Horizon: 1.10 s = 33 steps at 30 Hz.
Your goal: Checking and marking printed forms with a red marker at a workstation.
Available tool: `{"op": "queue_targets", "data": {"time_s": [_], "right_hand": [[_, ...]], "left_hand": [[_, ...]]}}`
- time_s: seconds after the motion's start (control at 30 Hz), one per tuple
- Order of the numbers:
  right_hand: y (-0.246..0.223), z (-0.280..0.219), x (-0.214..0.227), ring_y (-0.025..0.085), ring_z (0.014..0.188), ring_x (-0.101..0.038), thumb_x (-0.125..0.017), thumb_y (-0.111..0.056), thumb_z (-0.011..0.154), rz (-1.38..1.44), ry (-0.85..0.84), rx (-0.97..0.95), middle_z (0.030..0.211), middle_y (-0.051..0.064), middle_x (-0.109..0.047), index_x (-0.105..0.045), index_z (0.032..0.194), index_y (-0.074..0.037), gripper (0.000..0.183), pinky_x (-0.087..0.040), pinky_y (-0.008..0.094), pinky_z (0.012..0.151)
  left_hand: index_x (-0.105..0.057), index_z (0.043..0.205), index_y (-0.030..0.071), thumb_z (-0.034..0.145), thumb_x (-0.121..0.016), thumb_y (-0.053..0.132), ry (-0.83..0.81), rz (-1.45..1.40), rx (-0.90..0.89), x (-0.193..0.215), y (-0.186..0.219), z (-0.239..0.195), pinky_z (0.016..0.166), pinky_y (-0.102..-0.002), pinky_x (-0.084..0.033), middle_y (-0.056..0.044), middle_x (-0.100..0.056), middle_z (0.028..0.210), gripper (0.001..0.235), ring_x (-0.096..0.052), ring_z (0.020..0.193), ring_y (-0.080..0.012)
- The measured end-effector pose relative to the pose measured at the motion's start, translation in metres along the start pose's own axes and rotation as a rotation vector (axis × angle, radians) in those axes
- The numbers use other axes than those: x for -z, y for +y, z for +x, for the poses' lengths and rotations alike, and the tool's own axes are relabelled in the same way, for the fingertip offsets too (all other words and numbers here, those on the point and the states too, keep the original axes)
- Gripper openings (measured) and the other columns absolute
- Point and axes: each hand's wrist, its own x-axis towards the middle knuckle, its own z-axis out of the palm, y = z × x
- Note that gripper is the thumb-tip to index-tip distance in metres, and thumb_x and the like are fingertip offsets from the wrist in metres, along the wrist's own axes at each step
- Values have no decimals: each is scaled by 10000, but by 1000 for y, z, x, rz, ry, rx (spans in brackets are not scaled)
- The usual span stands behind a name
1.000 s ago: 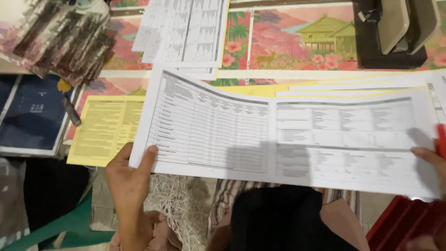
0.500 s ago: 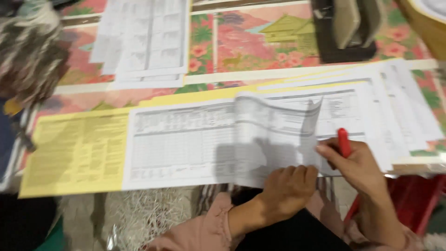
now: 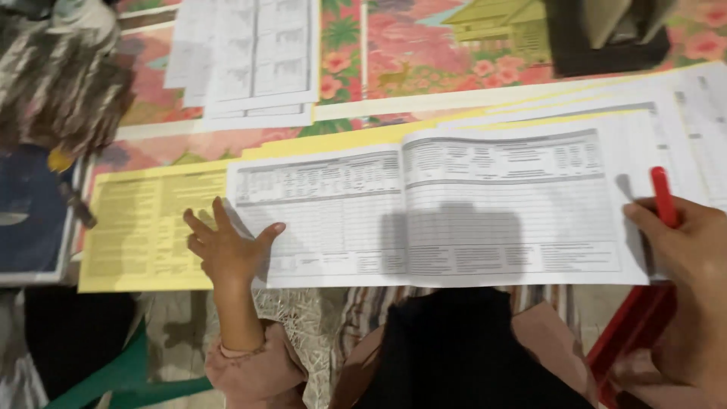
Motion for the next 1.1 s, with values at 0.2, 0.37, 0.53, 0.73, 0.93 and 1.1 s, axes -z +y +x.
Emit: {"op": "queue_targets", "data": {"time_s": [0.2,0.37,0.53,0.73,0.93,1.1], "right_hand": [[15,4,-8,194,734,-558,-702,-177,1010,211,15,19,858,93,-612,-668,1083,-19,177,-457,292,658],[-20,-7,9,190,655,-520,-714,-146,977,202,23,-27,762,77,-583,-677,1010,-4,151,-440,289,614],[-38,-12,21,166,633,-468,-704,-223,914,177,-50,-156,716,72,-567,-705,978,-70,166,-376,285,565],[-28,-7,25,134,520,-311,-626,-306,891,147,-92,-210,595,28,-335,-449,671,-58,376,-233,341,390],[-7,16,35,118,771,-484,-672,-72,723,370,-218,-214,821,-8,-551,-652,842,49,171,-407,327,589],[-45,15,56,143,485,-338,-579,-400,922,242,-236,-408,579,5,-370,-419,682,-84,427,-250,312,425]], "left_hand": [[-108,1459,112,668,-726,500,-30,-250,-64,-1,-20,14,952,-553,-377,-249,-281,1399,1076,-327,1239,-459],[-551,1205,89,765,-653,253,-168,-639,-162,25,-6,-23,879,-402,-482,-84,-629,1176,481,-594,1070,-265],[-112,1487,42,866,-628,279,-779,-1777,-773,23,12,-41,1049,-533,-385,-265,-557,1178,841,-525,1148,-391],[-6,1469,151,880,-282,596,-383,-529,-1154,-52,87,-76,1118,-512,2,-166,2,1554,788,10,1439,-319],[-75,1484,168,880,-506,526,-81,-161,-1333,-85,119,-91,1089,-584,-88,-180,3,1548,824,-27,1427,-378],[-35,1488,167,868,-418,617,-28,23,-1333,-97,124,-92,1099,-559,-35,-163,46,1543,856,27,1420,-348]]}}
